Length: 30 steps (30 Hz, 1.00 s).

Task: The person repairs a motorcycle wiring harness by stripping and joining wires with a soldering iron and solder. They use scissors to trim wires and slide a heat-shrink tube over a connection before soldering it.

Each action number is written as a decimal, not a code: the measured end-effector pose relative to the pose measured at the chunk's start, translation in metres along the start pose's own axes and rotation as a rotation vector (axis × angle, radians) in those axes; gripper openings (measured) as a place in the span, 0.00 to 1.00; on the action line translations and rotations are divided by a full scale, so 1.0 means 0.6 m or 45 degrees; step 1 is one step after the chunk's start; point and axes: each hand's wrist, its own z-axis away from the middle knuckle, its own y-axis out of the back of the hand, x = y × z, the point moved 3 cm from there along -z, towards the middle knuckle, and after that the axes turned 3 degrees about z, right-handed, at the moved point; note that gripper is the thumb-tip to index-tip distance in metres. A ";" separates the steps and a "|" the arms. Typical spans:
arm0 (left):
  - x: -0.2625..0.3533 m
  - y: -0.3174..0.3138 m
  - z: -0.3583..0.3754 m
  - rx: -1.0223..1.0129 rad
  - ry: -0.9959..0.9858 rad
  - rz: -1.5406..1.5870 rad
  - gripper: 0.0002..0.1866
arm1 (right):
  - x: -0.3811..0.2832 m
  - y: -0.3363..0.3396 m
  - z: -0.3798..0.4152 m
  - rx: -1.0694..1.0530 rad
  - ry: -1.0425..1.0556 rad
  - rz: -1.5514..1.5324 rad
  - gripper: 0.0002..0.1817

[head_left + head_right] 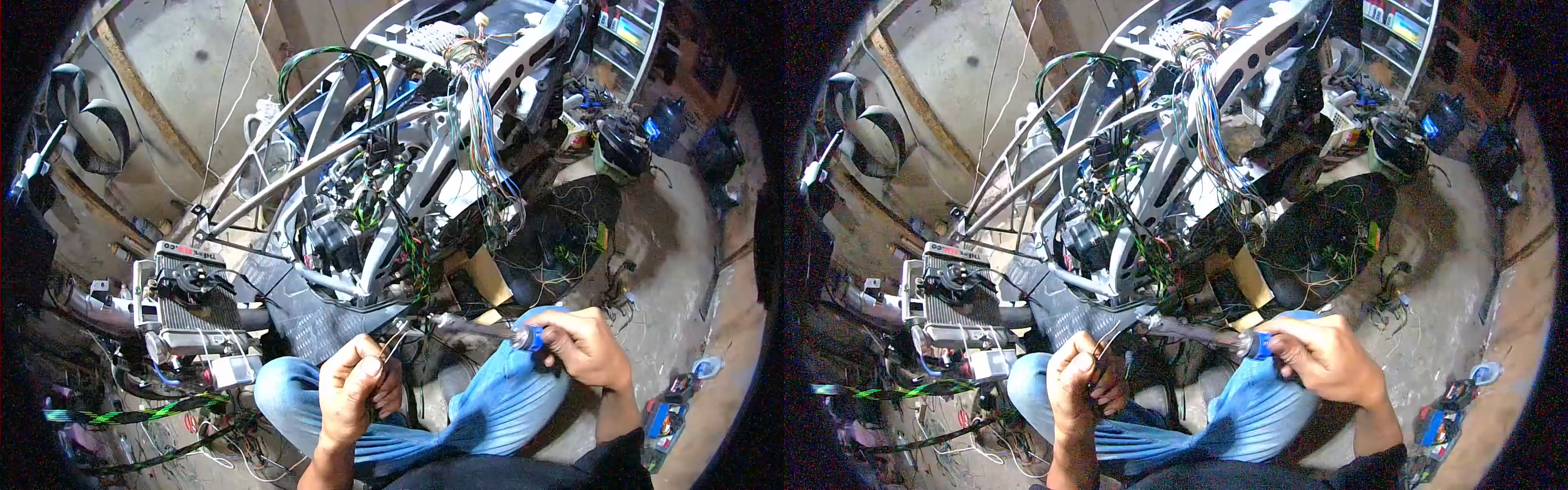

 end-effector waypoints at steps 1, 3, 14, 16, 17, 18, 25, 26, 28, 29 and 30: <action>0.000 0.002 -0.001 0.008 0.003 0.000 0.14 | 0.002 0.006 0.003 0.031 -0.034 -0.041 0.17; 0.001 0.004 -0.002 0.025 0.010 0.000 0.14 | 0.022 0.029 0.005 0.206 0.261 0.133 0.22; 0.119 -0.036 -0.059 -0.018 -0.357 -0.415 0.13 | 0.007 0.147 0.050 0.998 -0.102 0.878 0.15; 0.149 -0.046 -0.082 -0.021 -0.437 -0.462 0.12 | 0.050 0.156 0.054 1.051 -0.326 0.574 0.16; 0.163 -0.050 -0.095 -0.016 -0.481 -0.497 0.13 | 0.073 0.155 0.053 1.132 -0.251 0.451 0.17; 0.174 -0.058 -0.107 0.041 -0.544 -0.486 0.14 | 0.086 0.159 0.064 1.045 -0.477 0.263 0.18; 0.156 -0.026 -0.148 0.155 -0.577 -0.370 0.14 | 0.176 0.135 0.110 1.135 -0.595 -0.479 0.18; 0.149 -0.018 -0.148 0.170 -0.547 -0.356 0.15 | 0.184 0.123 0.113 1.203 -0.493 -0.631 0.14; 0.134 -0.012 -0.152 0.184 -0.509 -0.259 0.14 | 0.213 0.111 0.121 1.324 -0.318 -0.905 0.08; 0.131 -0.016 -0.154 0.192 -0.504 -0.184 0.14 | 0.256 0.109 0.131 1.332 -0.276 -1.082 0.12; 0.126 -0.018 -0.160 0.171 -0.509 -0.130 0.15 | 0.265 0.099 0.134 1.412 -0.218 -1.269 0.16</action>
